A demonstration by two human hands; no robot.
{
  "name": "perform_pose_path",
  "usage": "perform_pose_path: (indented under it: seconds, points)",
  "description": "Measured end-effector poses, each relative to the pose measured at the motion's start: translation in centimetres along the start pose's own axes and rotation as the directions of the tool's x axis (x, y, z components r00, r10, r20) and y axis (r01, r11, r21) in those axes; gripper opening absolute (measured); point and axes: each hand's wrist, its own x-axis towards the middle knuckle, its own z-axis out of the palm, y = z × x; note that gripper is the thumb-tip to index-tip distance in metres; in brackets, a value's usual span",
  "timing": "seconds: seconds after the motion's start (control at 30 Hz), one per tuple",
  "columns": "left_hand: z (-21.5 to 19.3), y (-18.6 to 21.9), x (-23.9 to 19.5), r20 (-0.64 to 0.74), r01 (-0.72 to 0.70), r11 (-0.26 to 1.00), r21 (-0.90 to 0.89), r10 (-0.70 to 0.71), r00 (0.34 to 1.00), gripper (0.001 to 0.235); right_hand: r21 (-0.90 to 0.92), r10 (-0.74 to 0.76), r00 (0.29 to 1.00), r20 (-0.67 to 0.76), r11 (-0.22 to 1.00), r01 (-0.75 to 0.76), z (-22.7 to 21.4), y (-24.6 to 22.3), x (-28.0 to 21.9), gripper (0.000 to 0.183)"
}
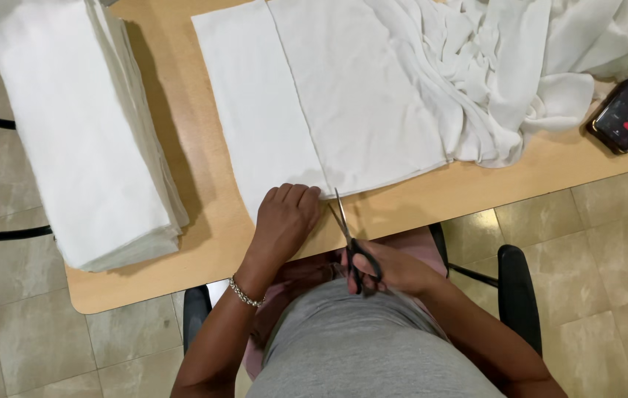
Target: The person cuts a large white cloth into strips using scissors on a wooden table. After each cut, the person folds the strip and places it on a growing stack to the left. The process repeats with the remaining fabric.
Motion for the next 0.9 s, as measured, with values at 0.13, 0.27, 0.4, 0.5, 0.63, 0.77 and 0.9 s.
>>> perform_pose_path:
  seconds: [0.13, 0.27, 0.4, 0.5, 0.63, 0.77, 0.9]
  points:
    - [-3.5, 4.0, -0.5, -0.053, 0.237, 0.960, -0.147, -0.247, 0.968, 0.021, 0.063, -0.053, 0.993, -0.109, 0.996, 0.061, 1.3, -0.7, 0.7, 0.053]
    - [-6.6, 6.9, 0.5, 0.821, 0.568, -0.606, -0.557, -0.507, 0.264, 0.042, -0.047, -0.034, 0.979, -0.202, 0.999, 0.025, 2.1, -2.6, 0.0, 0.043]
    - [-4.7, 7.1, 1.6, 0.911, 0.204, -0.893, -0.402, -0.367, 0.188, 0.041, -0.119, -0.020, 0.978, -0.208, 0.993, -0.005, 2.4, -4.1, -0.8, 0.042]
    - [-2.1, 7.3, 2.5, 0.868, 0.056, -0.877, -0.477, -0.459, 0.190, 0.035, -0.071, -0.043, 0.970, -0.238, 0.997, 0.027, 2.7, -3.4, -0.5, 0.040]
    - [0.2, 7.8, 2.1, 0.842, 0.014, -0.849, -0.529, -0.522, 0.132, 0.034, -0.070, -0.023, 0.967, -0.255, 0.998, 0.005, 3.4, -5.1, -1.5, 0.038]
    - [-0.2, 8.1, 3.1, 0.818, -0.003, -0.821, -0.571, -0.569, 0.085, 0.028, -0.077, 0.005, 0.967, -0.257, 0.997, -0.025, 3.8, -5.7, -1.7, 0.036]
    - [0.2, 8.2, 2.7, 0.801, 0.047, -0.800, -0.598, -0.595, 0.062, 0.030, -0.128, -0.027, 0.967, -0.252, 0.992, -0.005, 3.3, -5.5, -0.9, 0.041]
